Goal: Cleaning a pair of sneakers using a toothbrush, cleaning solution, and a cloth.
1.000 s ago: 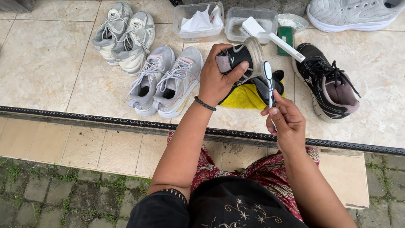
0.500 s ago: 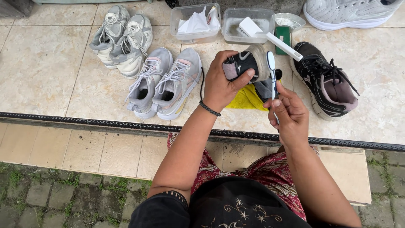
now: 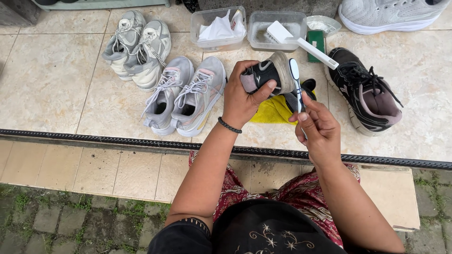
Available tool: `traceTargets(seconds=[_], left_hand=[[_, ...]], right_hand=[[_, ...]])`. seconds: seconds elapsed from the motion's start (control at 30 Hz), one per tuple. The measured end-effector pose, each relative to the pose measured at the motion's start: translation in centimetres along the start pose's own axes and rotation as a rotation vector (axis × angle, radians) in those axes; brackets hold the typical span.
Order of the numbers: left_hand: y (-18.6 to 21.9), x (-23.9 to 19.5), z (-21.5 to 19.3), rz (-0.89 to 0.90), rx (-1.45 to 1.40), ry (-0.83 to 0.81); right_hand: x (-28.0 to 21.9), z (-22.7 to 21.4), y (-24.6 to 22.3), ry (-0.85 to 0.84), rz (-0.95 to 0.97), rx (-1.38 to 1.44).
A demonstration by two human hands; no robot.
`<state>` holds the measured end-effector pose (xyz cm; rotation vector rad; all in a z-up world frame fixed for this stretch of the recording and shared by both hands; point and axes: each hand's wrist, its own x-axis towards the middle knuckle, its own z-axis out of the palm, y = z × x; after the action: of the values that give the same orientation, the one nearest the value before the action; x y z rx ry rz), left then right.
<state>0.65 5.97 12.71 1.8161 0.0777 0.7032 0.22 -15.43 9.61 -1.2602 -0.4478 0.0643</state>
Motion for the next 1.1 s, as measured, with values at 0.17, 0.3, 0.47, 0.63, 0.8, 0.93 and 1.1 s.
traceTargets(seconds=[0.17, 0.3, 0.47, 0.63, 0.8, 0.93, 1.1], left_hand=[[-0.5, 0.2, -0.4, 0.002, -0.006, 0.029], [0.6, -0.3, 0.7, 0.056, 0.02, -0.031], [0.1, 0.1, 0.4, 0.033, -0.005, 0.012], [0.4, -0.6, 1.0, 0.042, 0.024, -0.021], [0.7, -0.9, 1.6, 0.062, 0.045, -0.007], [-0.5, 0.3, 0.2, 0.025, 0.007, 0.055], [-0.6, 0.3, -0.9, -0.04, -0.063, 0.096]], right_hand=[[-2.0, -0.5, 1.0, 0.019, 0.033, -0.021], [0.0, -0.1, -0.6, 0.007, -0.012, -0.016], [-1.4, -0.7, 0.3, 0.014, 0.011, -0.035], [-1.1, -0.4, -0.9, 0.036, 0.064, -0.047], [-0.9, 0.1, -1.1, 0.009, 0.032, -0.021], [-3.9, 0.4, -0.5, 0.04, 0.096, -0.028], [-3.4, 0.0, 1.0, 0.017, 0.055, 0.011]])
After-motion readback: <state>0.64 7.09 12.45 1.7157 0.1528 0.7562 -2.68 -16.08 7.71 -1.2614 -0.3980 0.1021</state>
